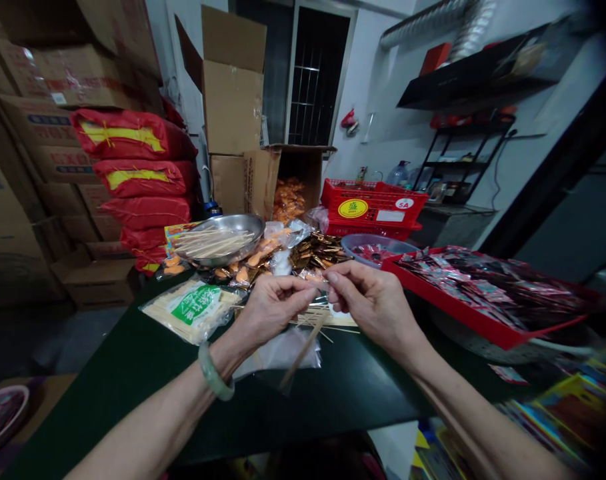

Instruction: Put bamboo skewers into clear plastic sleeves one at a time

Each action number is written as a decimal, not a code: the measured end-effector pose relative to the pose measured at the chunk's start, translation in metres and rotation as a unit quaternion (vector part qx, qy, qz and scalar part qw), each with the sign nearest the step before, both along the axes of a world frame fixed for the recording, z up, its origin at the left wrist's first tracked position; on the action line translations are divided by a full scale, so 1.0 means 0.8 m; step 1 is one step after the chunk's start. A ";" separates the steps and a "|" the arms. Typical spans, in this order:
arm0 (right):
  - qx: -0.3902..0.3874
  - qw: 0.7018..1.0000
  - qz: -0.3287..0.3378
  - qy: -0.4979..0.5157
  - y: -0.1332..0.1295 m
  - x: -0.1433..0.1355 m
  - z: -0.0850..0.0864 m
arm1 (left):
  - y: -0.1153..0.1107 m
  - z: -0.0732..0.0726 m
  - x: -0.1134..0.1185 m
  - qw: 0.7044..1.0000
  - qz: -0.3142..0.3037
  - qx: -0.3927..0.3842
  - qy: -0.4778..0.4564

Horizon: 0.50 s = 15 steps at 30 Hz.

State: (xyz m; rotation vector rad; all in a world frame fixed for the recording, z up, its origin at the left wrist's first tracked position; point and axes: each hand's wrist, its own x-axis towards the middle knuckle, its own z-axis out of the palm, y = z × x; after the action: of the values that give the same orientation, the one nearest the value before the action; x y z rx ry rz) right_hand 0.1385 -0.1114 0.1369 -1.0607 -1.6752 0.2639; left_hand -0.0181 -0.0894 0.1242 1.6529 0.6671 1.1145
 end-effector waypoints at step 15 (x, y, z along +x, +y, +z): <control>0.214 0.899 -0.160 -0.348 -0.040 -0.012 -0.031 | -0.032 0.008 0.007 0.937 0.035 0.249 0.244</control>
State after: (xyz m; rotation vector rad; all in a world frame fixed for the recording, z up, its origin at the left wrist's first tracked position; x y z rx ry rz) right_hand 0.1285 -0.1433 0.1124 -1.1292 -2.0019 -0.7569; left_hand -0.0121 -0.1152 0.1308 2.4033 0.8018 0.9747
